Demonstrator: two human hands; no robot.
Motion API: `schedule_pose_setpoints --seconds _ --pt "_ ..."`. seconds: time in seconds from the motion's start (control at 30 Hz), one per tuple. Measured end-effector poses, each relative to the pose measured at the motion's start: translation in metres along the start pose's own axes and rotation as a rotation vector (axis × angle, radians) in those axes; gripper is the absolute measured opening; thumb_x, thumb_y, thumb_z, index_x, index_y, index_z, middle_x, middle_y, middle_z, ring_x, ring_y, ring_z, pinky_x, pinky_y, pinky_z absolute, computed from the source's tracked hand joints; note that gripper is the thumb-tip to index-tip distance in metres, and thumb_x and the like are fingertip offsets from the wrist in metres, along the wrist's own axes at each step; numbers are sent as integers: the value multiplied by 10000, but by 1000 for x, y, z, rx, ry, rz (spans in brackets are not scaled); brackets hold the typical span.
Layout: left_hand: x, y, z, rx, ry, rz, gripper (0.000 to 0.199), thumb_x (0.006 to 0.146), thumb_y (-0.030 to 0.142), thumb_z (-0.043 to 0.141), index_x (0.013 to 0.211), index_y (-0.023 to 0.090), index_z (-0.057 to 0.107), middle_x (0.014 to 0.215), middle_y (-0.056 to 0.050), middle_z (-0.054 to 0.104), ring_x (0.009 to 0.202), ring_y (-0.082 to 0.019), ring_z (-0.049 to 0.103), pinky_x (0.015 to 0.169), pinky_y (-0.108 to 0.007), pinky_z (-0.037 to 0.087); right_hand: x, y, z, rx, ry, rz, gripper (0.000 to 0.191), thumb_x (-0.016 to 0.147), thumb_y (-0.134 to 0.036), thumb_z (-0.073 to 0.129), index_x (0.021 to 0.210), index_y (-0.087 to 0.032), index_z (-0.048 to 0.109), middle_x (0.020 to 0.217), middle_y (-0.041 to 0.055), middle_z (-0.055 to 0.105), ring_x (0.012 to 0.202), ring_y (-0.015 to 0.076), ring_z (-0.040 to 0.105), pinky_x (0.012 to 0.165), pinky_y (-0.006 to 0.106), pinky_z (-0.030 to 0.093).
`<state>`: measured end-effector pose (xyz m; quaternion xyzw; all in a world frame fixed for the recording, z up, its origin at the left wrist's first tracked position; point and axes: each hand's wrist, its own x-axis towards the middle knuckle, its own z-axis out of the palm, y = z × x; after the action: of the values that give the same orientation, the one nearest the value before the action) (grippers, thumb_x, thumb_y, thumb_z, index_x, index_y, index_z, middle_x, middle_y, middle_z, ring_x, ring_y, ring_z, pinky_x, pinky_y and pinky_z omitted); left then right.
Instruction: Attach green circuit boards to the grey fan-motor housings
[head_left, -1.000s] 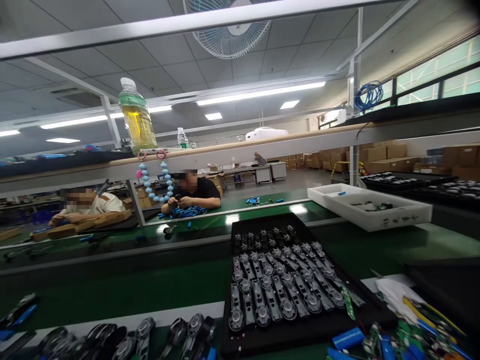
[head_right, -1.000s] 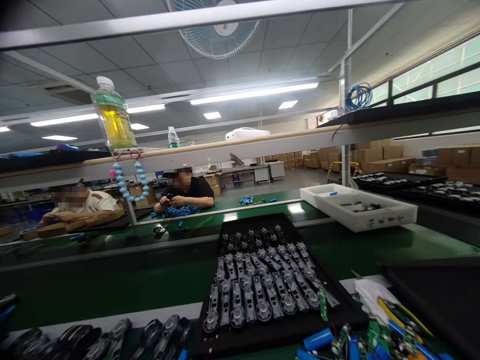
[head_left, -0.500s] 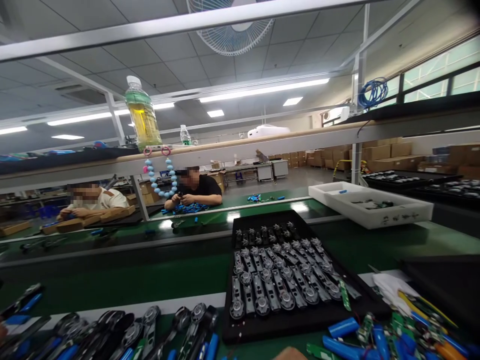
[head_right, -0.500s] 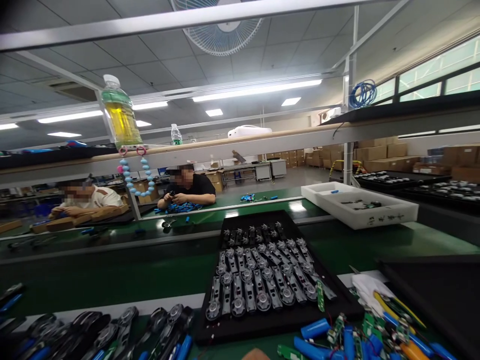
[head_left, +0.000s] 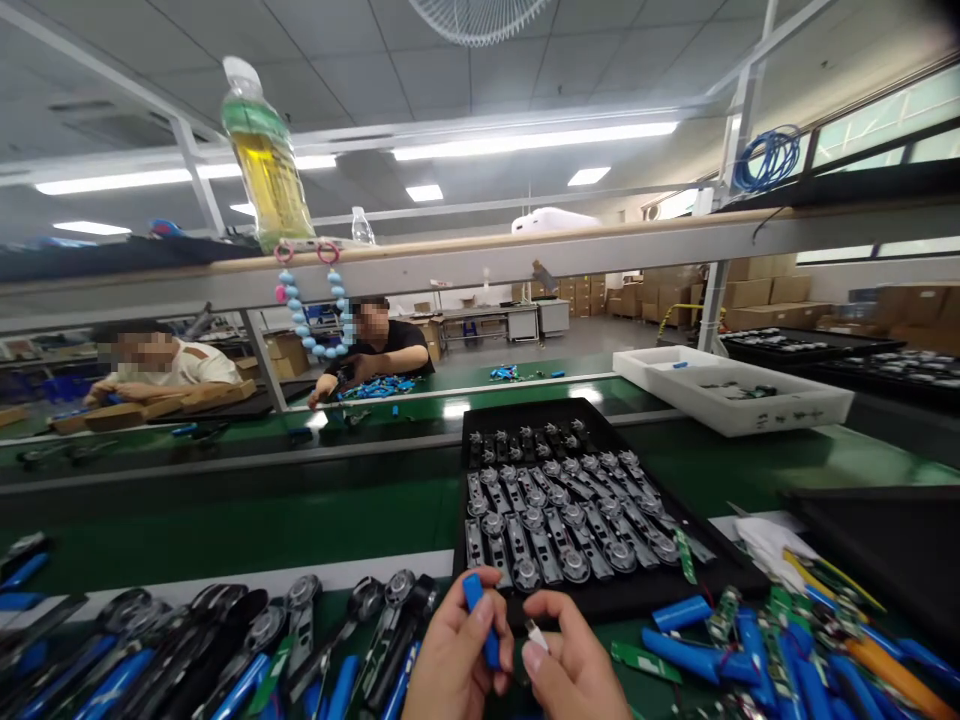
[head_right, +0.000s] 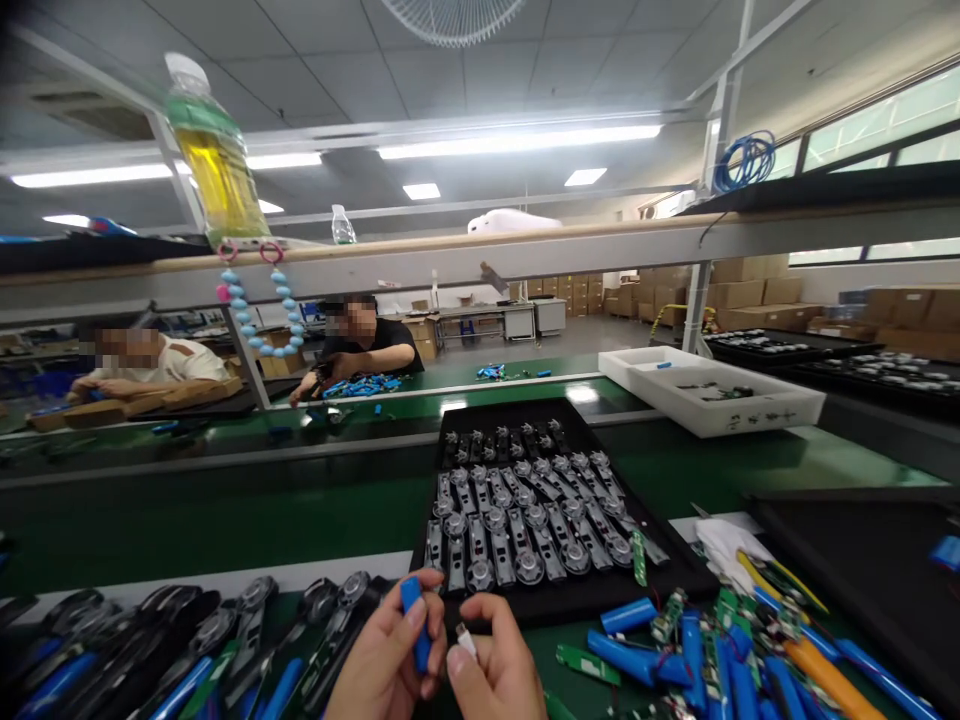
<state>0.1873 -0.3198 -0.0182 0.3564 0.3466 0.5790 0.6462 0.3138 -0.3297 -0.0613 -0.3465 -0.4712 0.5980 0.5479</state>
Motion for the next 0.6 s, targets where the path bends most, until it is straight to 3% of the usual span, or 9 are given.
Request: schedule_pose_setpoints --seconds 0.07,0.17,0.23,0.33,0.47,0.53,0.6 --pt "-2 6 1 -28 20 8 484 706 503 859 1034 201 672 688 42 600 530 -92 529 443 -192 389 3 7 2 -284 80 -17 328 741 -370 709 1023 -215 644 542 -47 596 459 131 413 508 240 265" --pt "-1 15 0 -46 65 32 461 714 508 851 1016 205 679 689 34 610 531 -90 510 440 -191 361 1 14 2 -653 15 -43 54 646 -209 680 638 -222 628 483 -58 475 488 130 356 506 268 186" --pt "0 18 0 -51 94 45 461 704 518 853 1006 212 685 705 25 620 561 -103 528 451 -198 362 0 16 0 -687 -13 -64 259 674 -235 673 490 -210 493 462 -57 405 488 125 332 502 277 170" --pt "1 16 -1 -28 69 33 496 681 549 855 1001 198 712 839 -37 686 769 -177 623 606 -254 477 0 16 -3 -640 9 -78 351 793 -362 619 505 -198 502 487 -42 431 507 132 356 498 260 214" --pt "1 1 -10 157 -146 -119 601 648 528 884 1114 186 718 1090 -118 727 1049 -277 639 877 -340 485 2 9 -6 -569 86 -106 499 907 -585 498 758 -160 713 614 20 619 578 180 487 556 266 337" --pt "2 -8 -15 261 -226 -121 688 599 527 911 1169 206 700 1115 -110 730 1047 -283 644 909 -352 475 3 4 -6 -528 188 -113 567 906 -659 486 823 -161 743 675 52 692 636 222 572 611 285 398" --pt "5 -15 -17 369 -244 -95 675 614 560 888 1154 197 707 977 -80 739 875 -240 660 787 -323 502 2 -1 -4 -507 288 -118 575 888 -691 512 782 -172 733 678 56 709 658 237 604 635 291 419"
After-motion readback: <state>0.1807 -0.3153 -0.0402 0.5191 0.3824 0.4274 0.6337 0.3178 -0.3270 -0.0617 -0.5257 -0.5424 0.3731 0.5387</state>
